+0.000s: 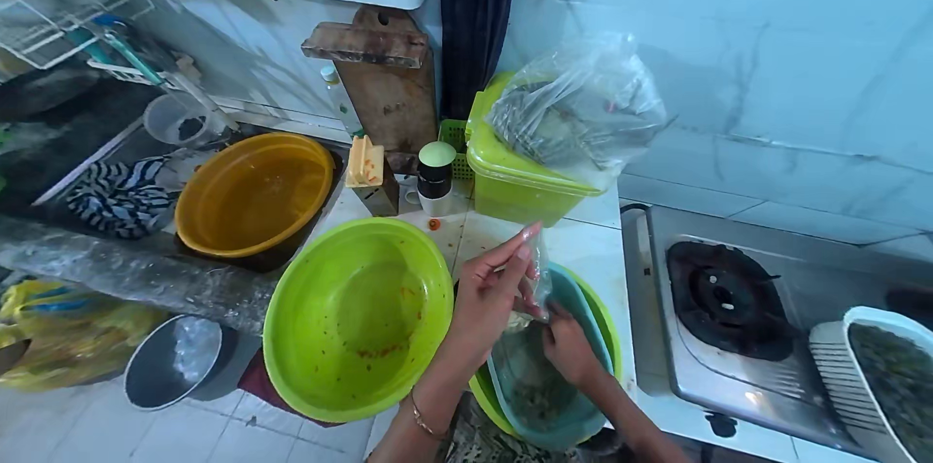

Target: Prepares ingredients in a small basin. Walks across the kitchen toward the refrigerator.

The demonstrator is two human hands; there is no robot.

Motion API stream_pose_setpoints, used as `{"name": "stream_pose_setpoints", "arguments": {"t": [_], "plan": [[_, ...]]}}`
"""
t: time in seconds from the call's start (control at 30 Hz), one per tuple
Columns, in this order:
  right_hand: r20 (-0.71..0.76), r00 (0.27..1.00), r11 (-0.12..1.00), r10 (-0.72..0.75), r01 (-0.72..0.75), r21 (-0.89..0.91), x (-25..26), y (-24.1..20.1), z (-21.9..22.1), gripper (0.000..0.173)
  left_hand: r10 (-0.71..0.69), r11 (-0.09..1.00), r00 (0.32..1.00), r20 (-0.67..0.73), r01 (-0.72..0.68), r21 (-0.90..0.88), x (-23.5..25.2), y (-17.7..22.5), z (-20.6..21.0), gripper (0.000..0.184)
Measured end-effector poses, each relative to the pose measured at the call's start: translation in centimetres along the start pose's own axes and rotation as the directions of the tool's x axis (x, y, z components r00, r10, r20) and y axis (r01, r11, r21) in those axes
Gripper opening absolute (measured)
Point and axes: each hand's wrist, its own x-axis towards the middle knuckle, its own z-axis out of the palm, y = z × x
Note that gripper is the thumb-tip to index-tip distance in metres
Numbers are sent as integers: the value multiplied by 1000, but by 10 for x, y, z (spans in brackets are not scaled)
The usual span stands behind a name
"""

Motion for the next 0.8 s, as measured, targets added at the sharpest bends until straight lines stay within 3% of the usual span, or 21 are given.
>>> {"name": "stream_pose_setpoints", "arguments": {"t": [0.07,0.13,0.17,0.23,0.3,0.4,0.5,0.6,0.8], "plan": [[144,988,997,48,-40,-59,-6,0,8,36,-28,1000,1000,-2,28,11,-1,-4,1,35],[424,904,995,-52,83,-54,-20,2,13,28,-53,998,999,-11,53,16,0,-7,0,35],[474,873,990,-114,142,-23,-26,4,11,25,-62,998,998,-21,63,19,0,-9,-1,35],[306,940,986,-153,167,-20,-29,5,7,27,-87,996,995,-47,89,30,-1,-16,-7,34],[92,996,985,-10,26,-171,-15,0,2,41,-112,993,991,-70,115,42,-3,-25,-10,34],[180,927,898,328,-247,-365,-4,-20,2,63,-136,989,987,-82,141,52,-9,-35,-11,34],[302,853,877,426,-308,-368,-20,-24,10,64,-134,989,987,-90,140,55,-11,-38,-13,34],[385,844,923,373,-297,-243,-38,-28,12,54,-144,988,984,-107,149,38,-11,-39,-17,34],[305,952,981,26,-83,174,-42,-23,39,39,-156,987,981,-111,161,30,-7,-41,-16,34]]}}
